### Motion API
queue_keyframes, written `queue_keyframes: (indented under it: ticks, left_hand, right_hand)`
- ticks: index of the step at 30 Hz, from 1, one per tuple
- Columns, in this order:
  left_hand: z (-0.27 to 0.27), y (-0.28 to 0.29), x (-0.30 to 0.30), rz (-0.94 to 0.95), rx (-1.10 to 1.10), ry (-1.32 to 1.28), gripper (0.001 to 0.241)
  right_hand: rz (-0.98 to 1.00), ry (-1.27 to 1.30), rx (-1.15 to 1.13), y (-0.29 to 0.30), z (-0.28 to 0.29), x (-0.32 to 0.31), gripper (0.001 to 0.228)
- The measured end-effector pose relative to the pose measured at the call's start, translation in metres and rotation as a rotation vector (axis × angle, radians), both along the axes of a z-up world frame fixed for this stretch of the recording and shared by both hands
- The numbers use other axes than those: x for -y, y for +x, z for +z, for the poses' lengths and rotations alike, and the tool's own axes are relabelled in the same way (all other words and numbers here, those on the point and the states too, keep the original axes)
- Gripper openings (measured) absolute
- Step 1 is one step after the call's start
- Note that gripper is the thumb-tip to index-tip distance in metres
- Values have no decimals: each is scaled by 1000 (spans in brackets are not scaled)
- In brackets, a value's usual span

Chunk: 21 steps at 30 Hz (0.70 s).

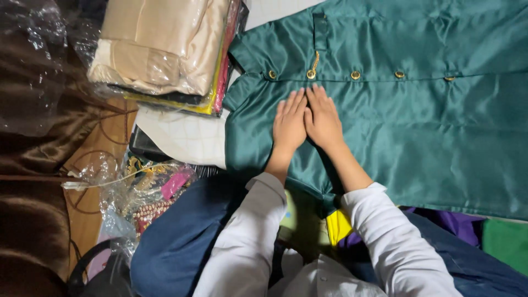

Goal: Folding a green satin garment on a padded surface

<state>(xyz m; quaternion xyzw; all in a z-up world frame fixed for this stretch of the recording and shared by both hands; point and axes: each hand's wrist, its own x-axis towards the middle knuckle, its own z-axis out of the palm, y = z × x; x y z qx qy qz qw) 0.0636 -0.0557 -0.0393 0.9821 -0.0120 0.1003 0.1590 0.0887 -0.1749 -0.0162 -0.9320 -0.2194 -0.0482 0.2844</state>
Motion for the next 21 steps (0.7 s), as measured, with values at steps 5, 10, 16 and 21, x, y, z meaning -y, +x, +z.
queue_keyframes:
  ticks: [5,10,16,21]
  left_hand:
    - [3,2,-28,128,75,35,59]
    - [-7,-3,-55,235,157,89,65]
    - [-19,-5,-70,340,117,152,66]
    - [-44,1,-68,406,138,224,62]
  right_hand:
    - [-100,-258,46,-1,3,15,59]
    - [-167,-282,31,-1,3,41,61]
    - [-258,-295,-79,0,9,84,64]
    - [-360,-277,-91,-4,8,126,63]
